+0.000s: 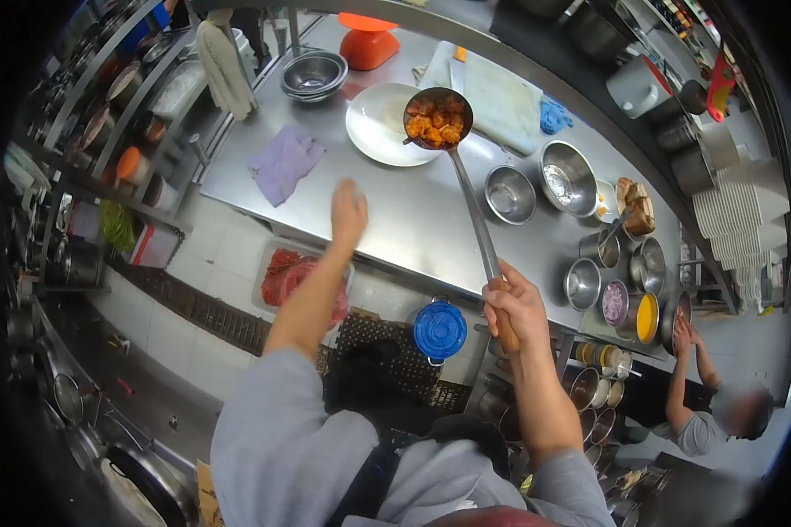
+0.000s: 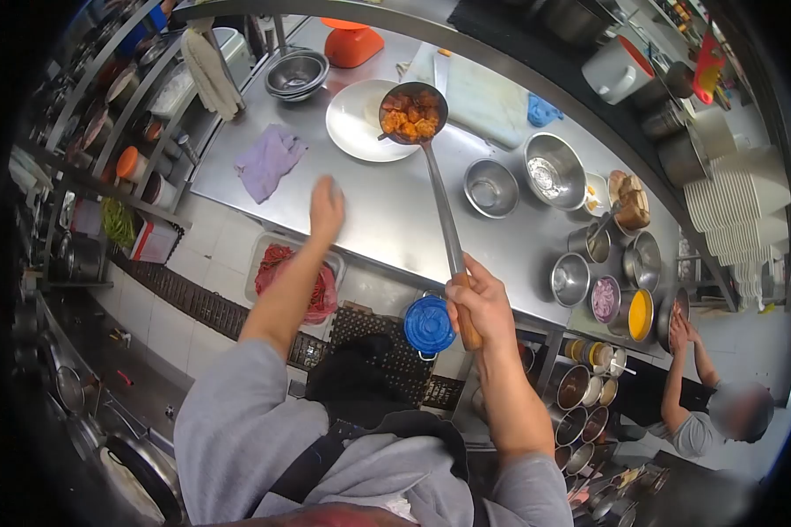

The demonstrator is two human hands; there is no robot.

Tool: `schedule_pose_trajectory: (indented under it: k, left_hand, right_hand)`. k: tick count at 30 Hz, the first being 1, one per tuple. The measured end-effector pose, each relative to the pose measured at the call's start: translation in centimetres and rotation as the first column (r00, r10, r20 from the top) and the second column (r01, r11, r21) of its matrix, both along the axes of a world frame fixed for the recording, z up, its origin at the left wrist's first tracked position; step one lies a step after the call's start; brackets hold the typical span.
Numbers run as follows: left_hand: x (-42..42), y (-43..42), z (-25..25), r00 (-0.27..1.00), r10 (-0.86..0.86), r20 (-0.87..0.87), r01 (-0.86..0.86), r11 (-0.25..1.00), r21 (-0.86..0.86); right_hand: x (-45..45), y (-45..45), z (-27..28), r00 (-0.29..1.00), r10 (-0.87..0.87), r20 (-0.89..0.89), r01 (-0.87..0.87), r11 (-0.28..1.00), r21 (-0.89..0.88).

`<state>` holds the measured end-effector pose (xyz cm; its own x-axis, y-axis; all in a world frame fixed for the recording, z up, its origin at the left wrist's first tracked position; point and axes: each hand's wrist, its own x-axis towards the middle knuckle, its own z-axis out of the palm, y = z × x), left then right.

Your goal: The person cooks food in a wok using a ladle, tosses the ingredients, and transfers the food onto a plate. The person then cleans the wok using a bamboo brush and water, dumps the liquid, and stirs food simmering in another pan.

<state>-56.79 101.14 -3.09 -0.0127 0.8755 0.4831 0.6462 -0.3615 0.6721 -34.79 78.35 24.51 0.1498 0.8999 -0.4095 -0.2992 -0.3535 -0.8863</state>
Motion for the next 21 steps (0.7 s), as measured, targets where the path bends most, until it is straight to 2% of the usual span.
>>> schedule_pose_trajectory:
  k: [1, 2, 4, 7, 9, 10, 12, 19, 21]
  left_hand:
    - [-0.8, -2.6, -0.8, 0.978, -0.091, -0.187, 0.101, 0.994, 0.050]
    - [-1.2, -4.5, 0.1, 0.978, -0.083, -0.189, 0.093, 0.995, 0.047]
    - [-0.7, -7.1, 3.7, 0.940, -0.114, -0.322, 0.107, 0.993, -0.040]
    - [0.2, -6.9, 3.1, 0.924, -0.040, -0.379, 0.008, 0.996, -0.085]
    - [0.2, -6.8, 2.4, 0.920, -0.012, -0.391, -0.009, 0.999, -0.052]
    - [0.0, -6.6, 2.9, 0.915, 0.023, -0.402, -0.039, 0.999, -0.034]
    - [0.1, -6.8, 3.4, 0.940, -0.036, -0.340, 0.011, 0.997, -0.074]
    - [1.4, -4.8, 4.4, 0.931, -0.121, -0.344, 0.090, 0.991, -0.103]
    - [1.8, -4.8, 4.3, 0.932, -0.043, -0.359, 0.043, 0.999, -0.008]
  right_hand:
    - [-0.2, 0.8, -0.2, 1.000, 0.010, -0.003, -0.010, 1.000, -0.001]
    - [-0.5, 1.4, -0.3, 1.000, 0.015, 0.014, -0.014, 1.000, -0.016]
    - [-1.0, 2.0, -0.5, 0.999, 0.031, 0.029, -0.030, 0.999, -0.028]
    - [-1.7, 3.0, -0.9, 0.997, 0.068, 0.028, -0.067, 0.998, -0.018]
    - [-2.3, 3.4, -1.4, 1.000, 0.021, 0.019, -0.020, 0.999, -0.036]
    - [-2.4, 3.8, -1.6, 0.999, 0.050, 0.008, -0.050, 0.999, -0.018]
    - [-2.6, 4.0, -2.0, 1.000, 0.029, -0.005, -0.029, 0.999, -0.027]
    - [-2.9, 4.6, -2.2, 0.998, 0.039, 0.041, -0.038, 0.999, -0.029]
    - [-3.0, 4.6, -2.2, 0.992, 0.074, 0.097, -0.072, 0.997, -0.027]
